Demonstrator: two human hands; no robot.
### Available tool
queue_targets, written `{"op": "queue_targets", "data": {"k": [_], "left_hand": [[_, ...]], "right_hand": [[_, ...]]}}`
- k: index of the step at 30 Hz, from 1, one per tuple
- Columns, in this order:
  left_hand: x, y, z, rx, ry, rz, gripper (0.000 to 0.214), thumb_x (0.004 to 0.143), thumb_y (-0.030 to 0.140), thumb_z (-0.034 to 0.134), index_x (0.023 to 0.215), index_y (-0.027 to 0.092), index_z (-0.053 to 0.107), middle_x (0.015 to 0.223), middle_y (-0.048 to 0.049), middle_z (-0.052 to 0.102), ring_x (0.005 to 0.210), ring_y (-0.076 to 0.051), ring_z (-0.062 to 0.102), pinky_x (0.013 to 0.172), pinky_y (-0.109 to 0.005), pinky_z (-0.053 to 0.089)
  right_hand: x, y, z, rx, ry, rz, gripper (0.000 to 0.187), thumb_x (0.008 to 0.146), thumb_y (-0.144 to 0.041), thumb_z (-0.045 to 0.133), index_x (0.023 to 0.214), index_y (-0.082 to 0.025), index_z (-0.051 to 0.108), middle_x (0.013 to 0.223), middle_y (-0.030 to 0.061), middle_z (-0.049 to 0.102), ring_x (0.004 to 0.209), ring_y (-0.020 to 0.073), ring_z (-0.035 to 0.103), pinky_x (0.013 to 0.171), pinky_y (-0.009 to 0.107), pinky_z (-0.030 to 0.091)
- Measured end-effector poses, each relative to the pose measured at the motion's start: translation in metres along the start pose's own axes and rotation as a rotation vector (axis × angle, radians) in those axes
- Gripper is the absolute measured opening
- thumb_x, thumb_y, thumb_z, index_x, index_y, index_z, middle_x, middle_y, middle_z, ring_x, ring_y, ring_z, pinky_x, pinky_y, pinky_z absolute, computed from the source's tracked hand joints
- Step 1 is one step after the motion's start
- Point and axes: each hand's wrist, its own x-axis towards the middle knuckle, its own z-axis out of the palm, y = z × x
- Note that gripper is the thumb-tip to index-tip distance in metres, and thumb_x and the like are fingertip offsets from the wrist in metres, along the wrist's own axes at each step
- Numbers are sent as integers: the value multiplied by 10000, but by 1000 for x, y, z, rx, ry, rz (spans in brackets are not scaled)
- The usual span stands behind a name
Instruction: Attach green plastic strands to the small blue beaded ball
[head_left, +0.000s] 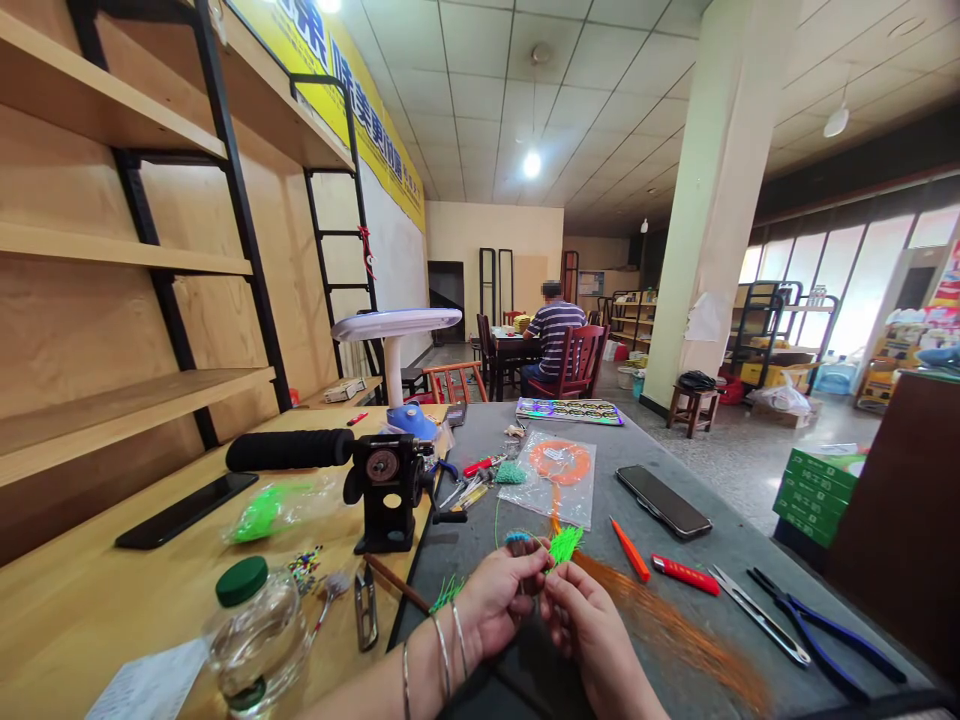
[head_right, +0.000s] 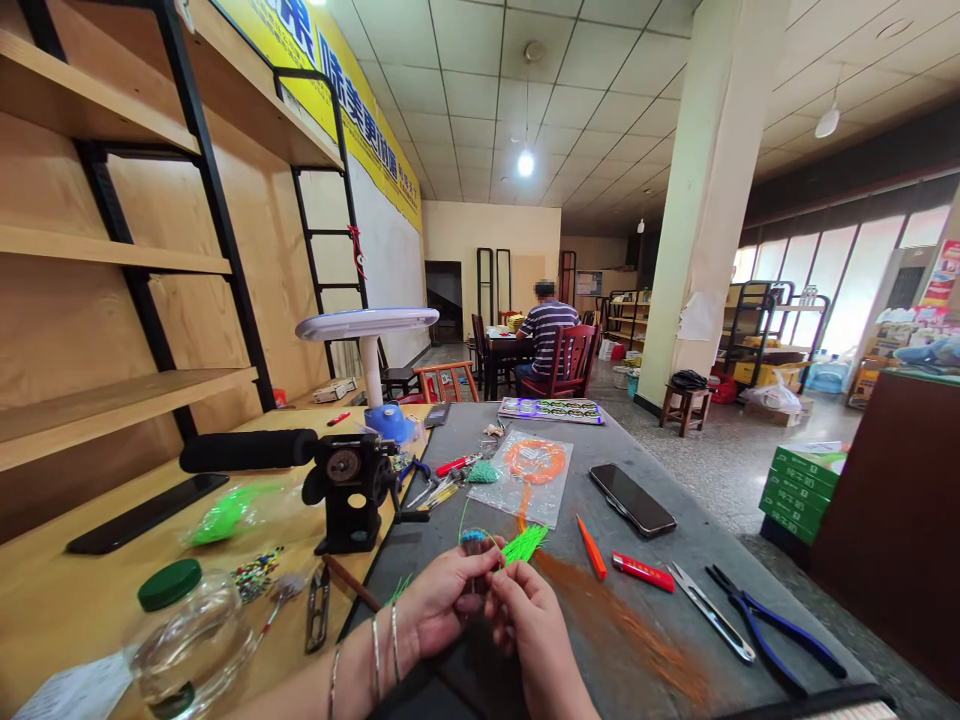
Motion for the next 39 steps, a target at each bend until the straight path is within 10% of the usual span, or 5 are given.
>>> {"op": "queue_targets", "data": {"k": [39], "left_hand": [[-5,2,8,83,59,45,206,637,101,767,793,111,633,557,12,608,390,-45,477,352,-144,154]], "right_hand": [[-1,-2,-1,57,-7,43,411,613,-477,795,675,-149,554,515,-49,554,383,22,413,382,133,260]]}}
